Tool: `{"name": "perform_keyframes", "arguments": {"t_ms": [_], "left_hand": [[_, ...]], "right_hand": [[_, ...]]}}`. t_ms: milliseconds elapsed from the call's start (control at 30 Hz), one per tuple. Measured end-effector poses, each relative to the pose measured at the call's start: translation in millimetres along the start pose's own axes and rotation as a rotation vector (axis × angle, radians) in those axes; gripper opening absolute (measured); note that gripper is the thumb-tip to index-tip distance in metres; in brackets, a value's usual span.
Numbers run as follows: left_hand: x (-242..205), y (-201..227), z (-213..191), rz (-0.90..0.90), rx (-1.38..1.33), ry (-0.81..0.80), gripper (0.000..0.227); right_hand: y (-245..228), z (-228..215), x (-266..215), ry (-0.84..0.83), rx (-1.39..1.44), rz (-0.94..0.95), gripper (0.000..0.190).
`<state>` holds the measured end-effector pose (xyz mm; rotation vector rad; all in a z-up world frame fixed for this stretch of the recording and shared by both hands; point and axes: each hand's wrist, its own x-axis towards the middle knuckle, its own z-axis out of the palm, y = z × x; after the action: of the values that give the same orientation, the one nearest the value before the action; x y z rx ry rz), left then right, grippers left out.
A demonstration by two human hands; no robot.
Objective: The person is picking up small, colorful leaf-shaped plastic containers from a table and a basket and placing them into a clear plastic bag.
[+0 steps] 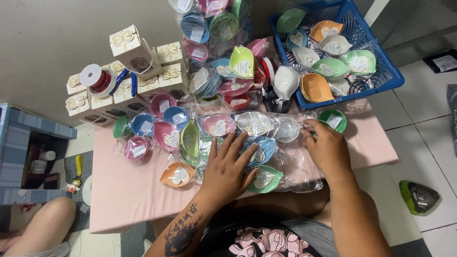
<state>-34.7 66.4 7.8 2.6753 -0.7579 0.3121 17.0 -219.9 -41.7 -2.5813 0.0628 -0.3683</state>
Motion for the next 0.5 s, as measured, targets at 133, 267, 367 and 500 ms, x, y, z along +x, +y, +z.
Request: {"name": "perform_keyframes", "arguments": {"t_ms": [133,267,367,500], "left_hand": [[0,0,0,0.005,0.013,-0.011,0.054],[0,0,-1,0.007,0.02,-0.003,0.053],[0,-1,1,0.013,0.025,0.003,0.054],[1,-1,-2,0.014,0.023,-0.016,0.055]], "right_hand": [[8,7,4,-0.071,-0.023,0.042,0.023],[8,18,5,0.02,-0.379,-0.051,0.015],[20,22,3,0.034,-0.387,-0.097,0.014],[7,-20,-3,0.067,-0.364,-0.124,0.01]]}}
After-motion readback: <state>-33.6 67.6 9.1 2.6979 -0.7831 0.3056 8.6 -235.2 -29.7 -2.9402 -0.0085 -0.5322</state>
